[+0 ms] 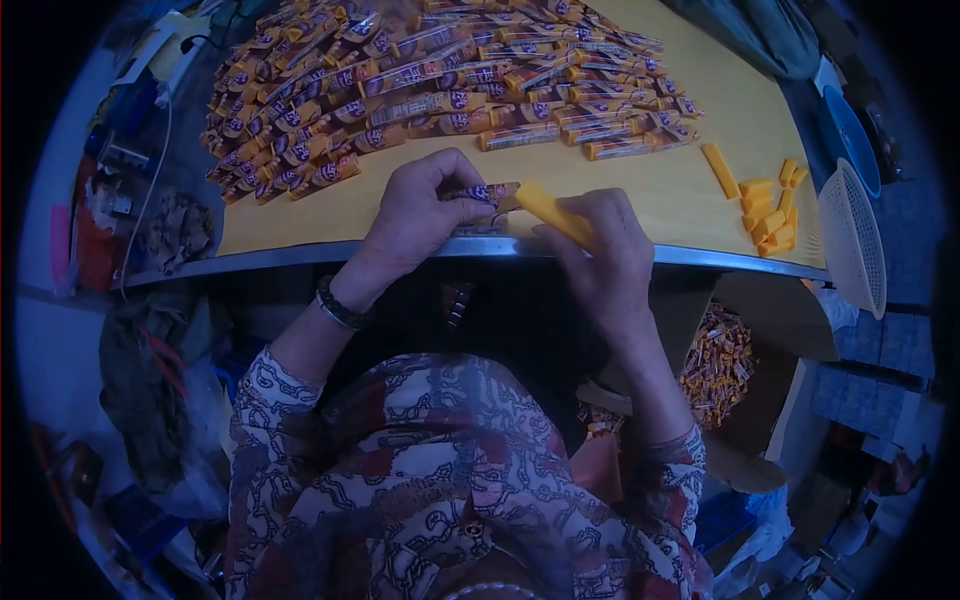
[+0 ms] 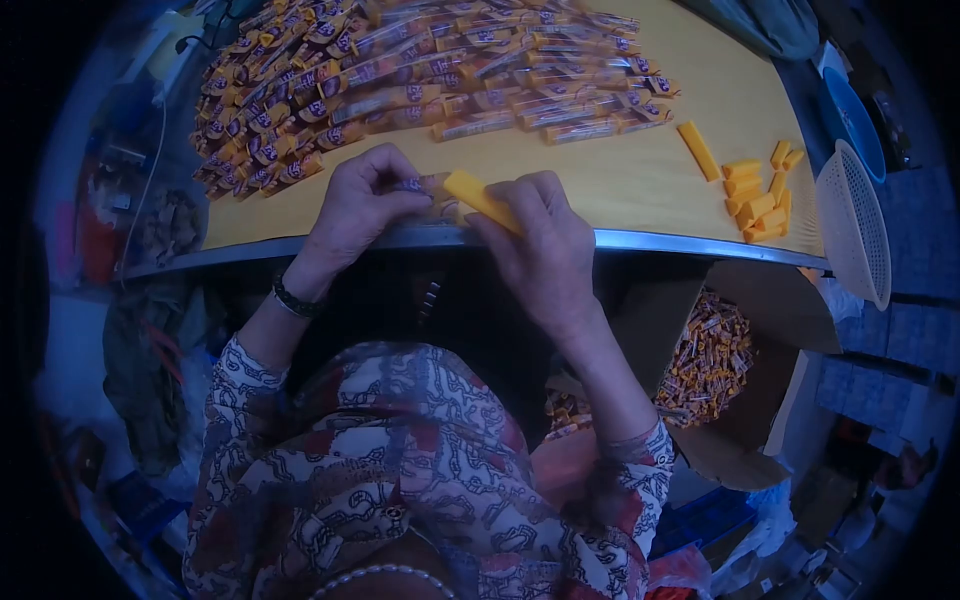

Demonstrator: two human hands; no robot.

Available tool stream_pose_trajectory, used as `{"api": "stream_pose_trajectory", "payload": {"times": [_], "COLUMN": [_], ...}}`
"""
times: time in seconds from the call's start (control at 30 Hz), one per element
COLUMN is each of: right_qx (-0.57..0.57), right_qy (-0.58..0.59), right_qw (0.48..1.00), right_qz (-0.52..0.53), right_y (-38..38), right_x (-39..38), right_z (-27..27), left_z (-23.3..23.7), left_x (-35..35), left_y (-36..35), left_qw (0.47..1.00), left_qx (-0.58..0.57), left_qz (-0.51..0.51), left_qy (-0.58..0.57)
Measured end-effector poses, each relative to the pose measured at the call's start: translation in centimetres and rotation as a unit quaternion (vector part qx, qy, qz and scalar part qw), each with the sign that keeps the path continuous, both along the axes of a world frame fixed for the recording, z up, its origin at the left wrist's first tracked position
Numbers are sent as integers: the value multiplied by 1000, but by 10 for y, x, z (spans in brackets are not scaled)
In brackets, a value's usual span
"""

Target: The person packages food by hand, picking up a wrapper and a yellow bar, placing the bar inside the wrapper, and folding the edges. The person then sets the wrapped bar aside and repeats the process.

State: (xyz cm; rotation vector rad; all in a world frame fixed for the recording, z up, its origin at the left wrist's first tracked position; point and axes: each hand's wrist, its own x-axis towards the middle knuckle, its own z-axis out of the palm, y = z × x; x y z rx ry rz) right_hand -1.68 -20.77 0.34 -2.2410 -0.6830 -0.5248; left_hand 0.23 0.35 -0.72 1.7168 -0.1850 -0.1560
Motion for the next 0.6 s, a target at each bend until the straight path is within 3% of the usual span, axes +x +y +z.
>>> {"api": "stream_pose_trajectory", "payload": {"times": [0.37,0.53,0.6], "right_qx": [23,123,118], "right_qy": [132,282,270], "right_qw": [990,951,955], "right_qz": [36,12,18], "right_y": [-12,-15,-16], "right_x": [0,0,-1], "right_z": [9,4,3], "left_z": [-5,-12,-11], "left_x": [-9,-10,-11], "left_y": [-9,-12,-13], "left_qw": [993,989,989], "left_qx": [64,62,64], "left_qz": [21,26,24], "left_qy": [-98,-132,-130]}}
